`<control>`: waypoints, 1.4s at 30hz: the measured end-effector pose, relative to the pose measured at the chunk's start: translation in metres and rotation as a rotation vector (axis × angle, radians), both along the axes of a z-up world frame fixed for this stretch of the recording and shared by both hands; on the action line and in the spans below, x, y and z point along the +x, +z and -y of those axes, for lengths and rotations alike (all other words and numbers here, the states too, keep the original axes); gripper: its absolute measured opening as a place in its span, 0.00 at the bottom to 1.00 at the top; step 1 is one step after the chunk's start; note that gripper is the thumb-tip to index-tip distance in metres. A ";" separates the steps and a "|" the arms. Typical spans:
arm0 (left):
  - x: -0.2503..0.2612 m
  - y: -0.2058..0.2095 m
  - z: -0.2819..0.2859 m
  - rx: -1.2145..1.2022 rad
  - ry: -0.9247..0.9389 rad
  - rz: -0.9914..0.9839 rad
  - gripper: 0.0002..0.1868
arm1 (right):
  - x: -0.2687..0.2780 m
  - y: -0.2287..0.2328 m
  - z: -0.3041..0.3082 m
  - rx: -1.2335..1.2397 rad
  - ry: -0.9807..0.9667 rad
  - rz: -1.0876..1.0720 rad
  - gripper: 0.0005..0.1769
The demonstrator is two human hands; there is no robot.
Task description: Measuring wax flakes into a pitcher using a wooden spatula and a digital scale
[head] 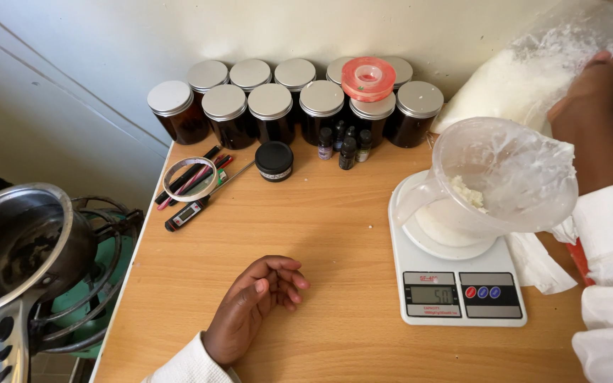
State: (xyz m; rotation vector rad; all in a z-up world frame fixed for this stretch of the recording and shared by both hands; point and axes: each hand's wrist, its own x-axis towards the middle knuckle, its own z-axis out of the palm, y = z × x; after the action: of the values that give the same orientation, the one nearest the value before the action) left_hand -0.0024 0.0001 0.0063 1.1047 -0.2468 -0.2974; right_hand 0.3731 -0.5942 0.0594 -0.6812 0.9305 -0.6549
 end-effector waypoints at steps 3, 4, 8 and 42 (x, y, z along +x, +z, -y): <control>0.000 0.001 0.000 -0.002 -0.011 0.013 0.32 | -0.013 -0.008 -0.007 -0.273 -0.036 0.023 0.04; 0.001 0.002 -0.001 -0.003 -0.013 0.010 0.32 | -0.013 -0.015 0.000 -0.416 0.007 0.048 0.06; 0.002 0.001 -0.001 -0.002 -0.015 0.010 0.33 | -0.018 -0.028 0.011 -0.667 0.082 0.169 0.11; 0.002 -0.002 -0.002 -0.012 -0.051 0.016 0.31 | -0.097 -0.005 -0.011 -1.199 0.363 0.034 0.16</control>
State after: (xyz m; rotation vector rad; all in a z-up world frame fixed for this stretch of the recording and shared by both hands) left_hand -0.0007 0.0024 0.0038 1.0905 -0.2912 -0.3322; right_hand 0.2761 -0.5830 0.0545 -1.8384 0.2712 -0.8630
